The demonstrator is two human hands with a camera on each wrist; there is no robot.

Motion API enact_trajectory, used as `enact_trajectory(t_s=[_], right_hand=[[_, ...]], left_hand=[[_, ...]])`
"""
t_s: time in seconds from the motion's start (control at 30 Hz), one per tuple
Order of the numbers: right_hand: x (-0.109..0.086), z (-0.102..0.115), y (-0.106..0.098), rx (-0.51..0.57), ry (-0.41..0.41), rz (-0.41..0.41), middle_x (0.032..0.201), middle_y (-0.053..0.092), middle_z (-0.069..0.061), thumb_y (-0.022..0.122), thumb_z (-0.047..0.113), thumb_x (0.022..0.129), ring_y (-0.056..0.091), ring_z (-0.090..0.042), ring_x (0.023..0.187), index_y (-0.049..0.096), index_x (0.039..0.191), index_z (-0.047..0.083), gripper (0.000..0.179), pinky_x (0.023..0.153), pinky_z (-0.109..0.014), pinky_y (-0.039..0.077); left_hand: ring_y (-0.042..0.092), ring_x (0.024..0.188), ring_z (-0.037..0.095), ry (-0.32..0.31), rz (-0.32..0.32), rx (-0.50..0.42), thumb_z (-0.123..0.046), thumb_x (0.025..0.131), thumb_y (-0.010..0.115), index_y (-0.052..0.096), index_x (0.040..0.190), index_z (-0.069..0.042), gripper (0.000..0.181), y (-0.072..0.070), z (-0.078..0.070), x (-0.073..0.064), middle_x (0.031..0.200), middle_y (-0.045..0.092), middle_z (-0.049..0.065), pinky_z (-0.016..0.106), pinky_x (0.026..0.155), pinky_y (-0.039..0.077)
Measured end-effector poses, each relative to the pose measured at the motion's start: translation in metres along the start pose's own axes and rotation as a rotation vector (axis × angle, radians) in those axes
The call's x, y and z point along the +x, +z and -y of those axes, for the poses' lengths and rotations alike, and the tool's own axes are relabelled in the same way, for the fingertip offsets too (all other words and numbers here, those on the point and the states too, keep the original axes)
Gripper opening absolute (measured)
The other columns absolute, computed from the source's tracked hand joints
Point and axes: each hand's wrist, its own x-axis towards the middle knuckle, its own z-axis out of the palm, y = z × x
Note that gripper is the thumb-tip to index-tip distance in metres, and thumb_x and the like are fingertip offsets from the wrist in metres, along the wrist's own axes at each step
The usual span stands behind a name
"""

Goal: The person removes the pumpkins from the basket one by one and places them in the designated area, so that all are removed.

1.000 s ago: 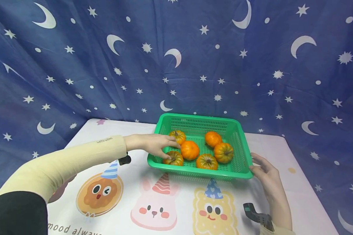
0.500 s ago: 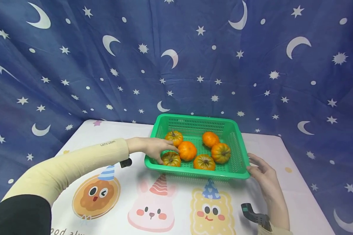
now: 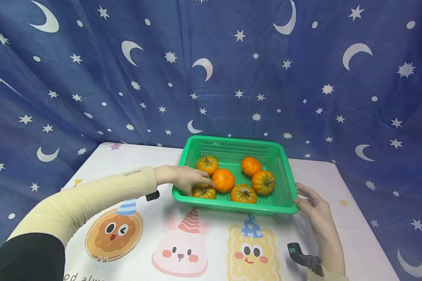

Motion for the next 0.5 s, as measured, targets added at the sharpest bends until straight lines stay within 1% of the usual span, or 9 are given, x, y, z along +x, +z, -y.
enact_trajectory(t_s=[0.03,0.13,0.2,0.23,0.37,0.5], right_hand=[[-0.0005,0.0011,0.0005,-0.012,0.003,-0.004,0.111,0.051,0.015,0.057,0.009,0.094,0.059,0.004,0.091,0.042,0.143,0.006,0.051,0.074,-0.012,0.052],[-0.002,0.0046,0.0016,0.004,0.006,-0.004,0.11,0.052,0.015,0.058,0.009,0.094,0.059,0.004,0.09,0.043,0.141,0.006,0.05,0.073,-0.012,0.052],[-0.0027,0.0061,0.0016,0.02,0.002,0.0,0.11,0.053,0.015,0.058,0.008,0.093,0.059,0.004,0.089,0.044,0.141,0.006,0.049,0.073,-0.012,0.052],[-0.0034,0.0082,0.0014,0.012,0.001,0.015,0.11,0.052,0.016,0.058,0.009,0.094,0.059,0.005,0.09,0.042,0.141,0.005,0.05,0.073,-0.012,0.051],[-0.0047,0.0102,0.0023,0.022,-0.007,0.016,0.11,0.053,0.016,0.058,0.008,0.094,0.059,0.005,0.089,0.042,0.141,0.004,0.051,0.073,-0.012,0.051],[-0.0033,0.0066,0.0019,-0.015,-0.007,0.008,0.11,0.053,0.016,0.057,0.009,0.094,0.059,0.004,0.089,0.043,0.141,0.006,0.049,0.073,-0.012,0.051]], left_hand=[[0.053,0.109,0.015,0.003,0.0,0.004,-0.012,0.078,0.076,0.039,0.144,-0.039,0.08,0.0005,-0.0002,0.0005,0.145,0.044,0.001,0.03,0.086,0.05],[0.053,0.109,0.015,0.016,-0.006,0.026,-0.008,0.078,0.074,0.039,0.144,-0.038,0.08,0.002,-0.0007,0.0026,0.144,0.045,0.0,0.029,0.083,0.05],[0.053,0.108,0.014,0.035,-0.014,0.043,-0.008,0.078,0.073,0.04,0.144,-0.036,0.079,0.0031,-0.0012,0.0043,0.139,0.048,-0.001,0.028,0.083,0.05],[0.053,0.108,0.013,0.044,-0.015,0.051,-0.007,0.079,0.072,0.04,0.144,-0.035,0.078,0.0034,-0.0015,0.0052,0.137,0.049,-0.001,0.028,0.084,0.05],[0.053,0.107,0.012,0.069,-0.012,0.082,-0.007,0.08,0.07,0.04,0.145,-0.033,0.076,0.0049,-0.0026,0.0084,0.132,0.05,-0.002,0.027,0.084,0.05],[0.053,0.108,0.012,0.069,-0.005,0.094,-0.004,0.081,0.068,0.04,0.145,-0.033,0.076,0.0063,-0.0032,0.0101,0.135,0.049,-0.002,0.027,0.084,0.05]])
